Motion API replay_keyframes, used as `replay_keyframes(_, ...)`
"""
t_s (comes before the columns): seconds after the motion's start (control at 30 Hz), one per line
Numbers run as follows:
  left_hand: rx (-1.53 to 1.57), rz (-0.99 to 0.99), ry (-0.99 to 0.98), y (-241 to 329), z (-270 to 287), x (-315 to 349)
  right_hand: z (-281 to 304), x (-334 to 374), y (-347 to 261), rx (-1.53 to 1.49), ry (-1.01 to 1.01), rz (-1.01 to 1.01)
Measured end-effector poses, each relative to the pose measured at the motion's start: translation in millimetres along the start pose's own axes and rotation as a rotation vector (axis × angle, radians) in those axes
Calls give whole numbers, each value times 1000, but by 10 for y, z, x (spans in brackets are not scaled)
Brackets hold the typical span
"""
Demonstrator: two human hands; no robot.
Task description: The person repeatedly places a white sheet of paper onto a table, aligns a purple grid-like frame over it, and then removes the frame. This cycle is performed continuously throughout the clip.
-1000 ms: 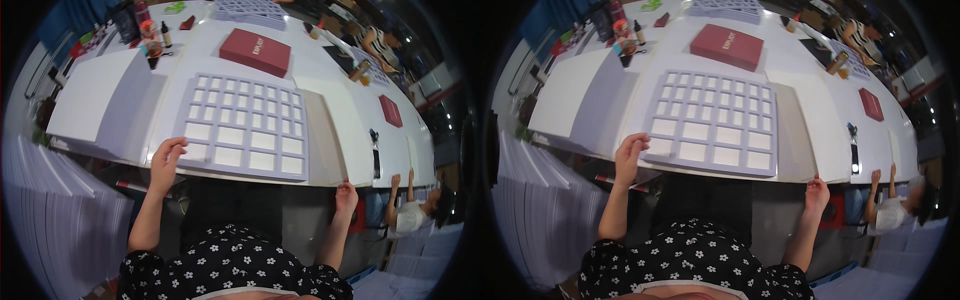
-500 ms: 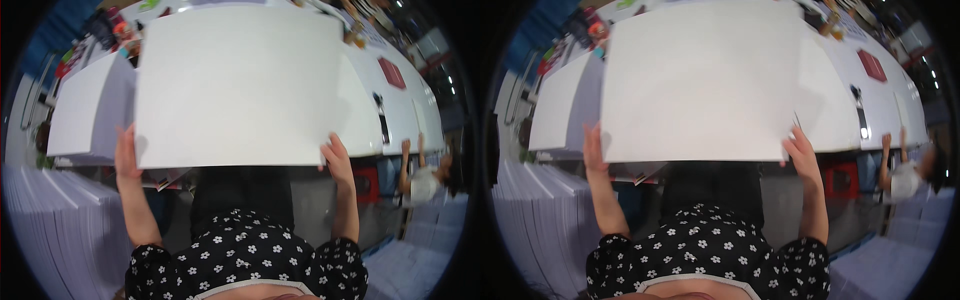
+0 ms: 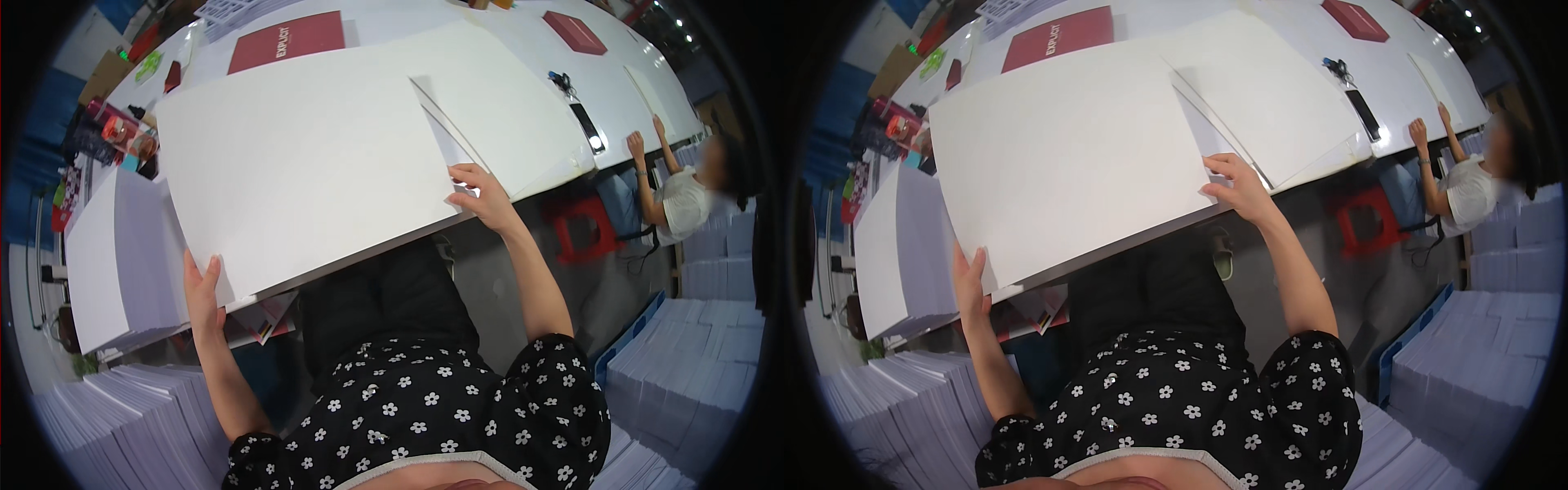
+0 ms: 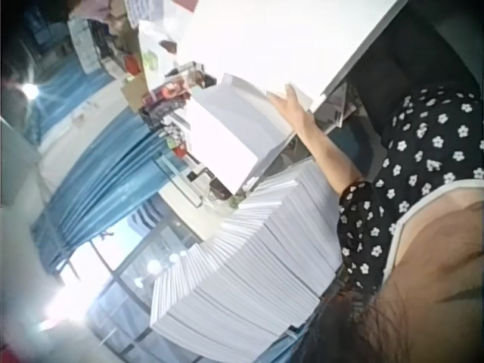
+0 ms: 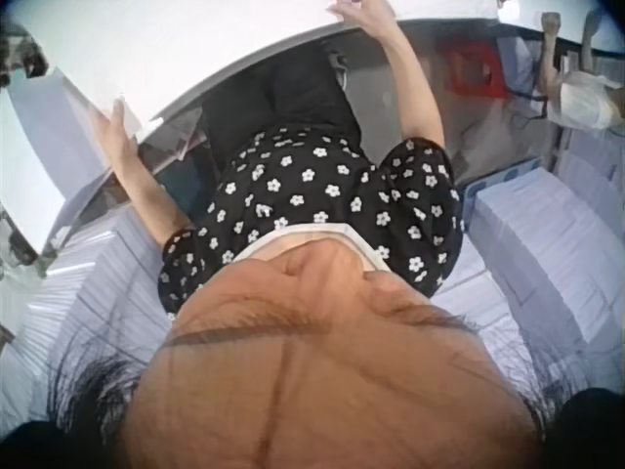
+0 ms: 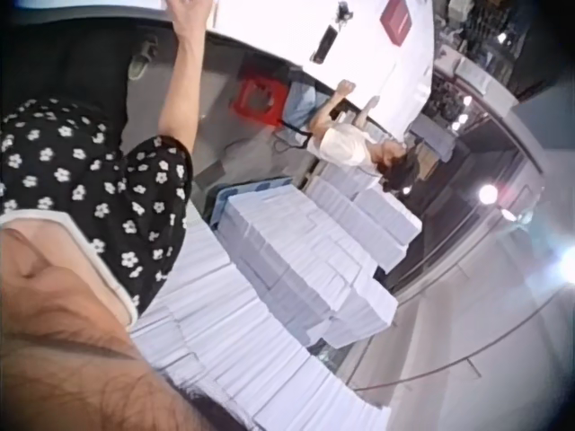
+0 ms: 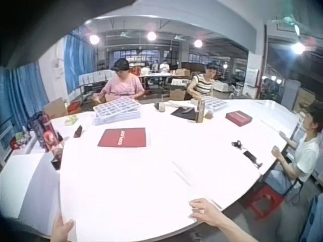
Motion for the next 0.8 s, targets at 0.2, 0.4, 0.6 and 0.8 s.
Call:
replay_keyframes(0.2,0,23,-2,-36,-54,-60,-6,-15,48,-100,-40,-119)
replay_keyframes(0.4,21,25,-11,-92,0,-54,-45,-31,91,-132,-43,-124)
replay_keyframes(0.6,41,34,-17,-115,12,-72,-60,-36,128,-163,-27,-125)
replay_keyframes(0.8,2,-1,-37,-137,1,-91,-75,-38,112,-103,-18,-136)
Point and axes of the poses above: each hand's wrist, its own x-axis away from the middle knuckle, its own z-axis out of the back of the hand, y = z × x, the point moved 1 cm from there along -x, towards the middle knuckle, and after that the axes turned 8 degrees about -y, right-handed, at the moved point
